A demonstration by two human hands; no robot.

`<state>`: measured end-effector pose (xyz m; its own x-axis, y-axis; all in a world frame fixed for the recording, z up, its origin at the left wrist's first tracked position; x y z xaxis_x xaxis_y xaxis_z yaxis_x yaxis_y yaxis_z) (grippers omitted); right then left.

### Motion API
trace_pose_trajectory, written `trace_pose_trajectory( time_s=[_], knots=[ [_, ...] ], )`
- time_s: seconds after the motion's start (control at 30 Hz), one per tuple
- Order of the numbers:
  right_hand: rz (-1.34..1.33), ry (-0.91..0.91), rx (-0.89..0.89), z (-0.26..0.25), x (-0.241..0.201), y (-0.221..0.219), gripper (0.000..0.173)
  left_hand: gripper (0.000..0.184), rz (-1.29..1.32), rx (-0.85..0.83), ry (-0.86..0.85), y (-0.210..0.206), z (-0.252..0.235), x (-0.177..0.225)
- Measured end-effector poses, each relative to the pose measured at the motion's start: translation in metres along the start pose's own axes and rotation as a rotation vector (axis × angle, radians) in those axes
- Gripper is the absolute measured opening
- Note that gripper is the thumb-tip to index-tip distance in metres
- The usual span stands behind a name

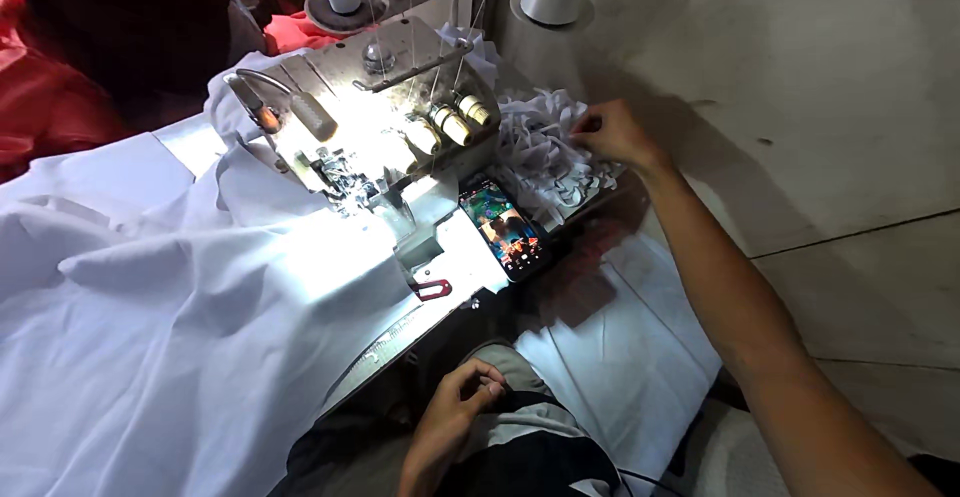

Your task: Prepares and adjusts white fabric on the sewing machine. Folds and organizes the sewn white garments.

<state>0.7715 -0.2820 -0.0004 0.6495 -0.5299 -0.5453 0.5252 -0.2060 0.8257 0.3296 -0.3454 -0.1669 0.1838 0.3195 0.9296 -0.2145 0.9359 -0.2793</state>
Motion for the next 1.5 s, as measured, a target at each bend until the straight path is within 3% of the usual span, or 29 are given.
trace_pose_trajectory(
  time_s=[0.17,0.33,0.53,0.67,0.97,1.07,1.2,1.33,1.5],
  knots=[
    [-0.239,0.031,0.06,0.007,0.0,0.013,0.015,0.015,-0.004,-0.005,0.011,0.0,-0.001,-0.003],
    [-0.219,0.045,0.117,0.011,-0.005,0.027,0.029,0.016,0.011,-0.009,0.001,0.0,-0.001,-0.004],
    [-0.087,0.048,0.212,0.015,-0.011,0.039,0.025,0.016,0.012,-0.014,-0.004,0.002,-0.001,-0.006],
    [-0.261,0.142,0.273,0.021,-0.018,0.053,0.032,0.017,0.006,-0.024,0.005,0.003,-0.001,-0.008],
    [-0.447,0.298,0.307,0.017,-0.032,0.068,0.02,0.017,0.013,-0.03,0.012,0.003,-0.001,-0.01],
    [-0.342,0.398,0.361,0.021,-0.049,0.075,0.022,0.017,0.015,-0.023,0.009,0.004,-0.002,-0.011],
    [-0.016,0.281,0.261,0.024,-0.071,0.059,0.02,0.018,-0.003,-0.021,0.022,0.005,-0.002,-0.011],
    [-0.165,0.365,0.379,0.022,-0.07,0.077,0.024,0.018,0.006,-0.02,0.011,0.004,-0.001,-0.011],
    [-0.345,0.383,0.389,0.02,-0.071,0.097,0.022,0.018,-0.005,-0.019,0.007,0.005,-0.003,-0.012]
  ],
)
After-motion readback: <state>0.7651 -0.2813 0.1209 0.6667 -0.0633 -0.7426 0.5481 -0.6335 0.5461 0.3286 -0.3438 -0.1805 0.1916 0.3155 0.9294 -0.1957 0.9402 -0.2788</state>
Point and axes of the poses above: each hand's wrist, its own z-axis away from the middle knuckle, its own y-axis out of the back of the hand, x = y × z, the point moved 8 cm from there along -z, towards the middle knuckle, and after that the axes turned 9 degrees about -x, right-handed, at the moved point
